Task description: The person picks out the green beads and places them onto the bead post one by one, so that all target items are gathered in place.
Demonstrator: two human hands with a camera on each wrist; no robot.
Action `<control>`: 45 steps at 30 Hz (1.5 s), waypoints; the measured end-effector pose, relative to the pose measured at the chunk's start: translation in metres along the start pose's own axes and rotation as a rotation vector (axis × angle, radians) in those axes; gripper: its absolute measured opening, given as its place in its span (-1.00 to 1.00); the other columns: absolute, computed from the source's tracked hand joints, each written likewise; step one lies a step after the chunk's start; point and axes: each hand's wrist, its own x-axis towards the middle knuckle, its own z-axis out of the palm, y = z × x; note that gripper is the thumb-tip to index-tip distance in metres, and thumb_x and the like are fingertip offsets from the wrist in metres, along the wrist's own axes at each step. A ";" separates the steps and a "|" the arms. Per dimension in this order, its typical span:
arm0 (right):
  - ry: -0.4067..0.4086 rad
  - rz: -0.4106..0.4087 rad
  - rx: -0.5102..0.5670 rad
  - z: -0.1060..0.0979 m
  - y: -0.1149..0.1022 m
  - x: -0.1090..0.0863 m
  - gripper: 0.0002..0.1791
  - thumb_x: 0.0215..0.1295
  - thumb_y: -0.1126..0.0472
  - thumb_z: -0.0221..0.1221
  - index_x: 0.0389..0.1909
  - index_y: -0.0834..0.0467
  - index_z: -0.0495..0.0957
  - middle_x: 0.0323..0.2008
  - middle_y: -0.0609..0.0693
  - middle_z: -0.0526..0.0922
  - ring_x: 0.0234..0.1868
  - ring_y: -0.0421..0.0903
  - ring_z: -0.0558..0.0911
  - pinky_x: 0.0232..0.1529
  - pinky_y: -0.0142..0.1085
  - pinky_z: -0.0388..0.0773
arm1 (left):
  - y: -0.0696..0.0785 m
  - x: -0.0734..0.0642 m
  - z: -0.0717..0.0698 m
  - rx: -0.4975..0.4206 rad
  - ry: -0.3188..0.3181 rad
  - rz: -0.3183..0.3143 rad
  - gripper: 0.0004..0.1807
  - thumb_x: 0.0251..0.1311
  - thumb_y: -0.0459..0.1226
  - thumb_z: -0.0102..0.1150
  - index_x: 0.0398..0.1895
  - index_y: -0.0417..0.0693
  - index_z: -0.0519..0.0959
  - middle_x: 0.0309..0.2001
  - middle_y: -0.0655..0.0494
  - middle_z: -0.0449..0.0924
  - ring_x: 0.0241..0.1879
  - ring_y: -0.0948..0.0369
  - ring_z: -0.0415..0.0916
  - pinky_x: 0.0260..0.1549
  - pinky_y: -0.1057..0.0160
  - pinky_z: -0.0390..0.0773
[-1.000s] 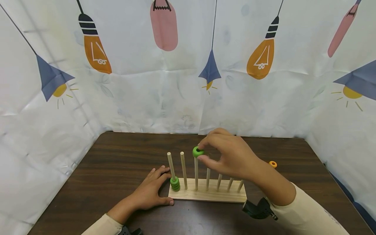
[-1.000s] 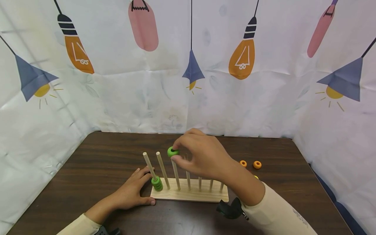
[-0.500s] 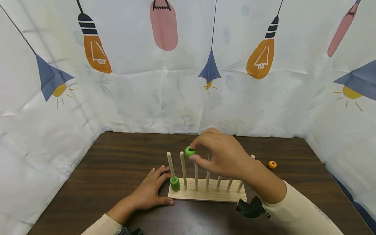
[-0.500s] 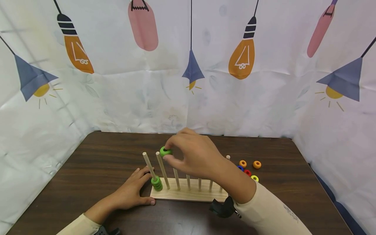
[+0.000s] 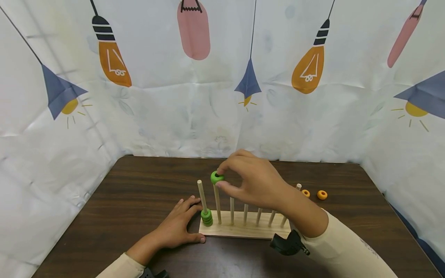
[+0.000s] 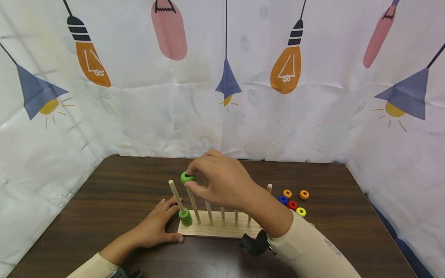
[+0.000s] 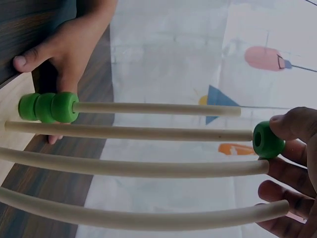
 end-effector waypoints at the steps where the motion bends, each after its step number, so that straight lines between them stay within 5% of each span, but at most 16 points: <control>1: 0.000 0.000 0.002 0.001 0.000 0.001 -0.78 0.27 0.07 0.43 -0.13 0.01 0.68 -0.16 -0.23 0.66 -0.03 -0.25 0.58 -0.31 -0.36 0.60 | 0.000 0.000 0.000 0.001 0.000 -0.001 -0.04 0.00 0.44 0.29 0.31 0.02 0.48 0.54 -0.06 0.15 0.56 -0.17 -0.04 0.47 -0.34 -0.11; 23: -0.038 0.007 0.004 0.015 -0.013 0.023 -0.81 0.29 0.04 0.41 -0.14 -0.02 0.68 -0.18 -0.25 0.66 -0.03 -0.26 0.56 -0.34 -0.37 0.56 | 0.000 0.000 -0.001 -0.003 -0.005 -0.006 -0.06 0.01 0.42 0.33 0.33 0.03 0.47 0.55 -0.06 0.14 0.55 -0.17 -0.02 0.47 -0.35 -0.09; 37: -0.091 0.000 -0.019 0.021 -0.013 0.027 -0.82 0.34 -0.01 0.37 -0.14 -0.06 0.66 -0.19 -0.29 0.67 -0.11 -0.28 0.55 -0.44 -0.43 0.48 | -0.013 0.001 0.010 -0.066 0.062 0.017 -0.03 -0.07 0.43 0.37 0.33 0.09 0.48 0.52 -0.08 0.17 0.54 -0.19 -0.02 0.45 -0.38 -0.12; 45: -0.122 0.046 -0.078 0.010 -0.011 0.022 -0.79 0.37 -0.08 0.32 -0.11 -0.07 0.67 -0.17 -0.27 0.67 -0.06 -0.26 0.55 -0.42 -0.37 0.52 | -0.004 0.000 0.003 -0.033 0.043 0.016 0.00 -0.04 0.36 0.42 0.40 0.01 0.45 0.53 -0.15 0.15 0.52 -0.26 0.00 0.42 -0.41 -0.07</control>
